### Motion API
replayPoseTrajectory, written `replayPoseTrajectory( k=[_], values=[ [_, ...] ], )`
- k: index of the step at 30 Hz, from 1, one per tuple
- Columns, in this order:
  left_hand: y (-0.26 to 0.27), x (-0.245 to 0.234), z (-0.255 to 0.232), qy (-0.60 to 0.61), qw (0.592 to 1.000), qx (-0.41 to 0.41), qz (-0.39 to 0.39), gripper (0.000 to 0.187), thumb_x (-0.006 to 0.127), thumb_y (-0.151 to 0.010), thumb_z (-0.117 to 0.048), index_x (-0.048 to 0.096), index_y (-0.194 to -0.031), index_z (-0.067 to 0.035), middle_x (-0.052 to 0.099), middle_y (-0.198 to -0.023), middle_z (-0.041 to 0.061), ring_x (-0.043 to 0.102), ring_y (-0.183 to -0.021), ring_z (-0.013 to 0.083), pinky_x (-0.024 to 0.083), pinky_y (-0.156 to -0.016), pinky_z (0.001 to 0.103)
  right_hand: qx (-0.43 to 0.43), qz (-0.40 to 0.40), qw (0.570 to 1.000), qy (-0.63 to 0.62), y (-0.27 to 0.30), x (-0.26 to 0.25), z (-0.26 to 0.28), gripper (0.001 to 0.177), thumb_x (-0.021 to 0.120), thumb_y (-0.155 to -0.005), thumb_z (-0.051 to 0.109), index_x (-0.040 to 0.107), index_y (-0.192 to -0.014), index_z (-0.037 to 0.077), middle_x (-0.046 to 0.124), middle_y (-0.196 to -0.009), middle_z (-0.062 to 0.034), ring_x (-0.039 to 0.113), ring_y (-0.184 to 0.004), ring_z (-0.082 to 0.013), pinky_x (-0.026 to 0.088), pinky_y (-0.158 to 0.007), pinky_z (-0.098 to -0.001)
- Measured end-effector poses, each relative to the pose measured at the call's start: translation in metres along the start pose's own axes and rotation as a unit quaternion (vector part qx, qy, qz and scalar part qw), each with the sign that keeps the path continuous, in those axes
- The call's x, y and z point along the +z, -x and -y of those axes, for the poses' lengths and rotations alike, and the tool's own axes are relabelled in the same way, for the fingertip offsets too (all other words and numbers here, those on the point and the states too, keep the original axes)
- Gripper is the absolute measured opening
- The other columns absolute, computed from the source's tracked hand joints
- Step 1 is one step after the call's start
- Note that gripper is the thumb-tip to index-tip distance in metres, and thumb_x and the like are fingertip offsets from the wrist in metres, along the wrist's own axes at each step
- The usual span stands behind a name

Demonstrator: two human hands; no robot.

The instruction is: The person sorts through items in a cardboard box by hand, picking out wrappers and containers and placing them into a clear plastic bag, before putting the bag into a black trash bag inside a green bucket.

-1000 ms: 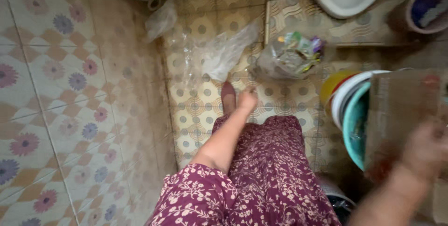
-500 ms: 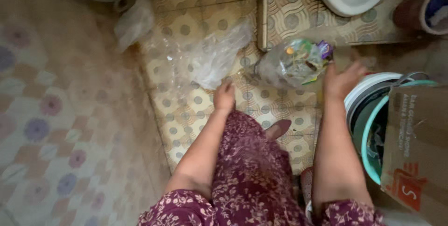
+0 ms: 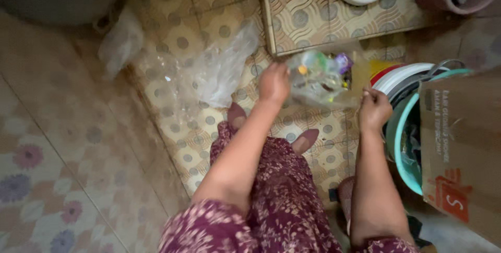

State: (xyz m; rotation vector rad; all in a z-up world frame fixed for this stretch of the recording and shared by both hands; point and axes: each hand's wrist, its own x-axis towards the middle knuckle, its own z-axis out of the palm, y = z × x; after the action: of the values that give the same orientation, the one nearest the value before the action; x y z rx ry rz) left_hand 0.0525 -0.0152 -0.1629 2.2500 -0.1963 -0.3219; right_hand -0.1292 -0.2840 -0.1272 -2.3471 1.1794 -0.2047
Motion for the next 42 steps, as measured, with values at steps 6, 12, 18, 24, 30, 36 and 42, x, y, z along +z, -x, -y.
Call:
replayPoseTrajectory(
  k=[6,12,18,24,30,36,42],
  values=[
    [0.032,-0.011,-0.013,-0.009,1.0,-0.006,-0.012,0.012,0.069,-0.089,-0.012,0.072,-0.098,-0.005,0.068,-0.1,0.018,0.064,-0.093,0.0416,0.052,-0.084,0.05,-0.143,-0.003,0.987,0.078,0.008,-0.018,0.021,0.021,0.075,-0.09,0.007,0.078,-0.11,0.005,0.073,-0.109,-0.0199,0.067,-0.105,-0.0381,0.054,-0.095,-0.0465],
    [0.043,0.016,-0.01,-0.033,0.999,0.022,-0.015,0.008,0.068,-0.086,-0.012,0.072,-0.09,-0.007,0.069,-0.099,0.017,0.064,-0.096,0.0403,0.052,-0.083,0.049,-0.211,0.202,0.956,0.003,-0.004,0.024,0.108,0.077,0.084,-0.067,0.012,0.06,-0.14,0.007,0.05,-0.143,-0.0302,0.051,-0.125,-0.0486,0.043,-0.103,-0.0485],
    [0.044,0.016,0.001,-0.022,0.999,-0.024,-0.037,0.008,0.065,-0.084,-0.005,0.07,-0.089,-0.006,0.067,-0.096,0.016,0.064,-0.095,0.0393,0.053,-0.084,0.048,-0.221,0.284,0.927,0.107,0.046,0.09,0.093,0.058,0.073,-0.08,0.001,0.066,-0.135,0.019,0.06,-0.138,-0.0221,0.065,-0.113,-0.0417,0.055,-0.095,-0.0454],
    [0.055,0.015,-0.001,-0.008,1.0,0.0,-0.009,0.012,0.063,-0.079,-0.002,0.07,-0.089,-0.006,0.067,-0.094,0.017,0.064,-0.091,0.0398,0.052,-0.081,0.048,-0.229,0.322,0.892,0.22,0.078,0.145,0.024,0.014,0.064,-0.094,0.011,0.073,-0.103,0.007,0.067,-0.115,-0.0211,0.071,-0.094,-0.0407,0.059,-0.082,-0.0488],
    [0.043,0.004,-0.004,0.002,1.0,0.017,-0.025,0.009,0.065,-0.084,-0.004,0.07,-0.092,-0.005,0.068,-0.097,0.017,0.064,-0.094,0.0411,0.053,-0.085,0.048,-0.227,0.299,0.901,0.218,0.052,0.176,-0.007,0.015,0.067,-0.084,0.007,0.076,-0.096,0.006,0.068,-0.115,-0.0238,0.071,-0.088,-0.0427,0.059,-0.077,-0.0502],
    [0.03,0.001,-0.02,0.015,0.999,-0.004,-0.047,0.013,0.064,-0.09,-0.006,0.072,-0.1,-0.005,0.07,-0.106,0.017,0.066,-0.098,0.0394,0.054,-0.088,0.046,-0.125,0.309,0.935,0.122,0.045,0.142,0.009,0.042,0.065,-0.076,-0.004,0.078,-0.113,0.01,0.068,-0.113,-0.0236,0.067,-0.099,-0.042,0.055,-0.086,-0.0486],
    [0.032,0.005,-0.04,0.057,0.998,-0.033,-0.011,0.012,0.066,-0.089,-0.008,0.074,-0.098,-0.007,0.07,-0.104,0.016,0.066,-0.096,0.0402,0.054,-0.085,0.047,-0.146,0.236,0.957,0.088,0.059,0.108,0.002,0.046,0.07,-0.078,0.001,0.077,-0.121,0.014,0.067,-0.113,-0.0251,0.066,-0.103,-0.0433,0.053,-0.093,-0.0475]
  ],
)
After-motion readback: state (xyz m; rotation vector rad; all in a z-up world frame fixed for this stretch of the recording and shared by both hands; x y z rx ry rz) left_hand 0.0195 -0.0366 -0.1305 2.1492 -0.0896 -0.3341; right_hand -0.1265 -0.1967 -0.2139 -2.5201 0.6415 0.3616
